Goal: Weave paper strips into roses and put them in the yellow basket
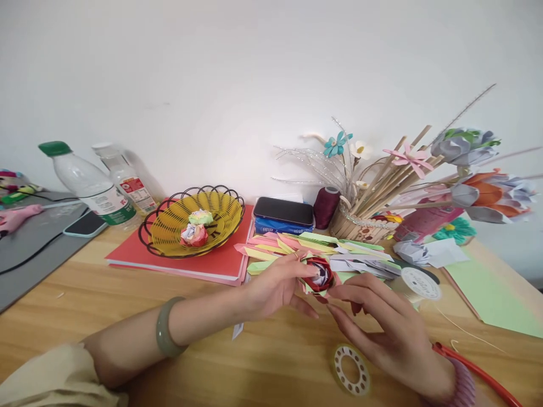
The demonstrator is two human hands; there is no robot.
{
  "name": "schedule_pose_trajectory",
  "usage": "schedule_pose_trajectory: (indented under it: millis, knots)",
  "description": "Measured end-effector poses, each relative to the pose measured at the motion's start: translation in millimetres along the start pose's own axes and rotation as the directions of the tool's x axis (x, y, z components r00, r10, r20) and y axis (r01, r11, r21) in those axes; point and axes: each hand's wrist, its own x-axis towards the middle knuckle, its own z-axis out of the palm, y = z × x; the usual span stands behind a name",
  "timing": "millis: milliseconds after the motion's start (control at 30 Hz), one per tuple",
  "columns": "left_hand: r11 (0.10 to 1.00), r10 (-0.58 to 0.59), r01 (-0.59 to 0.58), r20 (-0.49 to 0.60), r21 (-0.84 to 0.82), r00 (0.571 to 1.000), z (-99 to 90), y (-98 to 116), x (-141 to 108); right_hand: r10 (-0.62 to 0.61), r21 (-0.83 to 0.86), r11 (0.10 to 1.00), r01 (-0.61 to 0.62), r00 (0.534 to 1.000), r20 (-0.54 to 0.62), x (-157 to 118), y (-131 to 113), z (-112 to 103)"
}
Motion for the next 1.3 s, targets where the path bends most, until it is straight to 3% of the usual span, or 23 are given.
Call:
schedule_pose_trajectory:
  millis: [200,467,667,867,1100,1300]
  knots:
    - [1.0,0.0,0.0,0.015,0.007,1.0,-0.8,6,0,0.158,0.07,0.986,-0.15,0.98,-0.124,5,-2,-2]
    - [1.0,0.001,-0.001,0.003,0.023,1.0,-2.6,5,0,0.294,0.127,0.952,-0.279,0.948,-0.118,5,-2,0]
    - [1.0,0.019,-0.02,-0.071,-0.016,0.997,-0.9,4,0,0.259,0.114,0.962,-0.246,0.959,-0.118,5,-2,1]
    - [1.0,-0.003,0.0,-0.152,-0.017,0.988,4.6,4,0,0.189,0.0,0.982,-0.191,0.971,-0.145,6,-3,4]
    - [0.998,0.037,-0.03,-0.15,0.054,0.988,7.4,-3,1,0.137,-0.109,0.981,-0.158,0.975,-0.173,0,0,5]
    - [0.996,0.048,-0.034,-0.158,0.086,0.986,10.5,-5,2,0.117,-0.1,0.986,-0.133,0.982,-0.148,0,0,5]
